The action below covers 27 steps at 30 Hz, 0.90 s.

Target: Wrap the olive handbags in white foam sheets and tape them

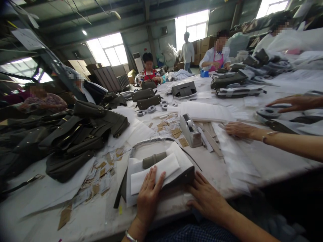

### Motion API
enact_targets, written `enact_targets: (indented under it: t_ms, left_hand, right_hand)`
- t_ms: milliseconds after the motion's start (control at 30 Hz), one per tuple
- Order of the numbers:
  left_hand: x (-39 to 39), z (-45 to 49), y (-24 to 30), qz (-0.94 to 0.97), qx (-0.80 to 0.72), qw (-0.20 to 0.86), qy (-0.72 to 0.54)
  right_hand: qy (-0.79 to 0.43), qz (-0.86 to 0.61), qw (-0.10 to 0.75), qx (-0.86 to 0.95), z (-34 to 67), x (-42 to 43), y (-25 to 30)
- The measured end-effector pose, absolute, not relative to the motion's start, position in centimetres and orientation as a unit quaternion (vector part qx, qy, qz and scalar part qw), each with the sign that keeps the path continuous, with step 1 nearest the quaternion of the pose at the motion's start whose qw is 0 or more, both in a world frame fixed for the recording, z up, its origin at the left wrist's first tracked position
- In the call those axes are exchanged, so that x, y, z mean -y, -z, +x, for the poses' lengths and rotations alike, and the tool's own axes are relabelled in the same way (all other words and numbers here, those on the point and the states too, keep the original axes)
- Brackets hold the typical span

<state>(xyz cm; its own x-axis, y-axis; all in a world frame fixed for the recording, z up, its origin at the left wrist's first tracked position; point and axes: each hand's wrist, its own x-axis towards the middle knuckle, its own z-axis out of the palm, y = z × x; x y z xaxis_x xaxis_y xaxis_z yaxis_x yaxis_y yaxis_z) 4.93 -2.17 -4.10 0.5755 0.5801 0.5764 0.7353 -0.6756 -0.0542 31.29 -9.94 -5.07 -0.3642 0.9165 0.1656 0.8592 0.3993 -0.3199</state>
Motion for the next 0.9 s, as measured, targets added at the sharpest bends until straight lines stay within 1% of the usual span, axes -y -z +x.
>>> enact_targets:
  t_ms: [67, 167, 233, 300, 400, 500, 600, 667, 733, 800, 833, 900]
  left_hand:
    - [2.2, 4.9, 4.1, -0.878, 0.374, 0.146, 0.259]
    - [2.2, 4.8, 4.2, -0.885, 0.364, 0.146, 0.249]
    - [2.3, 4.8, 4.2, -0.892, 0.357, 0.140, 0.241]
    - [2.3, 4.7, 4.2, -0.897, 0.353, 0.132, 0.231]
    - [2.1, 4.5, 4.1, -0.903, 0.348, 0.128, 0.215]
    - [2.1, 4.5, 3.5, -0.912, 0.341, 0.123, 0.190]
    - [2.4, 4.9, 2.4, -0.925, 0.340, 0.084, 0.149]
    - [2.7, 5.2, 1.7, -0.928, 0.346, 0.045, 0.130]
    - [2.9, 5.4, 1.4, -0.926, 0.355, 0.018, 0.129]
    - [2.9, 5.6, 1.6, -0.923, 0.358, 0.006, 0.138]
    - [2.9, 5.6, 1.8, -0.922, 0.358, 0.002, 0.145]
    - [3.0, 5.6, 2.4, -0.920, 0.359, -0.002, 0.159]
  right_hand:
    - [-0.063, -0.553, 0.180, 0.811, 31.3, 10.8, 4.7]
    - [-0.013, -0.577, 0.237, 0.781, 31.1, 12.3, 2.8]
    - [0.012, -0.560, 0.271, 0.783, 30.7, 12.3, 0.7]
    - [0.034, -0.517, 0.282, 0.807, 30.2, 11.2, -1.3]
    - [0.038, -0.474, 0.243, 0.845, 29.9, 8.1, -2.2]
    - [0.020, -0.468, 0.211, 0.858, 30.2, 5.6, -0.5]
    - [-0.014, -0.468, 0.190, 0.863, 30.6, 5.1, 1.1]
    - [-0.050, -0.465, 0.188, 0.864, 31.1, 5.7, 0.9]
    - [-0.094, -0.441, 0.220, 0.865, 32.1, 6.7, 0.1]
    - [-0.143, -0.442, 0.290, 0.837, 33.9, 8.4, -0.5]
    - [-0.158, -0.473, 0.333, 0.800, 35.0, 9.7, -0.4]
    - [-0.163, -0.589, 0.407, 0.679, 37.5, 13.2, 1.0]
